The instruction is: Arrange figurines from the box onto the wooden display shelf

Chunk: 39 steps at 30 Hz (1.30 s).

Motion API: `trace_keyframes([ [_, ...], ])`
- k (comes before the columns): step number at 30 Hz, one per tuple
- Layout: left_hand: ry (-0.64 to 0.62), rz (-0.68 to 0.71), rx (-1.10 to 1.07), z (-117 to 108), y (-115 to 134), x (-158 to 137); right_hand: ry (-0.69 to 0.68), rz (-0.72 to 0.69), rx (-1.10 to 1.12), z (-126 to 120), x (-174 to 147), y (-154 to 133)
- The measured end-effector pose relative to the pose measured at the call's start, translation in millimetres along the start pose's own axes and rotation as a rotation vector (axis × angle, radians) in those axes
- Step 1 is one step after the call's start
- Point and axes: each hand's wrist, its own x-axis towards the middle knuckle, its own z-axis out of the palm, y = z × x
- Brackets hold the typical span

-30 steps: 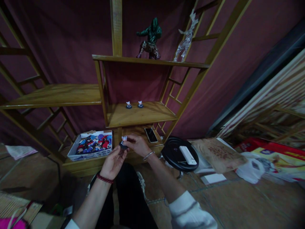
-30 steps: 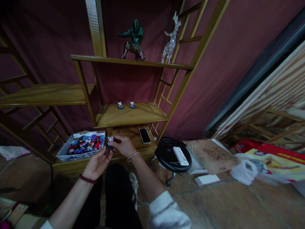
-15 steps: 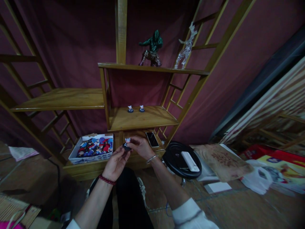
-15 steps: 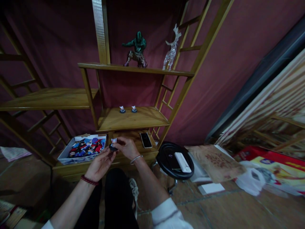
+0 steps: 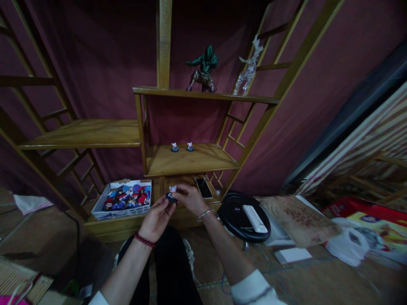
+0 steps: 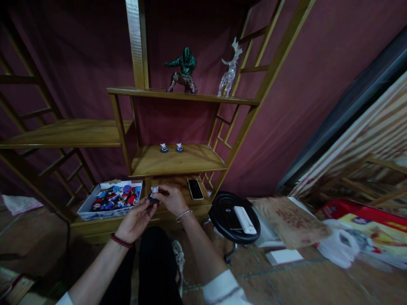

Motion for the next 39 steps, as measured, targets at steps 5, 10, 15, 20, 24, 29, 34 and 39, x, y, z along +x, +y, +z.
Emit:
trace_keyframes([
  [5,0.031,0.019,-0.020,2.6,0.2,2.0,-0.003,0.012,0.049,0.0,1.0,2.1],
  [10,0.020,0.024,-0.022,6.0,1.9,3.7,0.005,-0.016,0.058,-0.7,2.4,0.4],
  [15,0.011,0.020,-0.003,6.5,2.7,3.8,0.006,0.001,0.076,-1.2,2.2,-2.2],
  [20,-0.019,0.011,-0.001,6.1,2.0,4.3,0.015,0.015,0.055,-3.0,3.2,-0.3],
  [24,-0.020,-0.011,-0.008,6.6,0.8,3.6,-0.012,-0.031,-0.060,-7.2,3.3,0.6],
  [29,0.018,-0.010,-0.033,8.5,-1.8,2.5,-0.024,-0.038,-0.102,-9.0,2.7,1.1],
  [34,0.022,0.005,-0.008,10.0,-3.1,3.5,-0.006,-0.019,-0.033,-7.2,1.0,3.4],
  [39,0.014,0.035,0.007,9.6,-4.7,6.7,0.047,-0.027,-0.074,-7.5,-0.8,4.4],
])
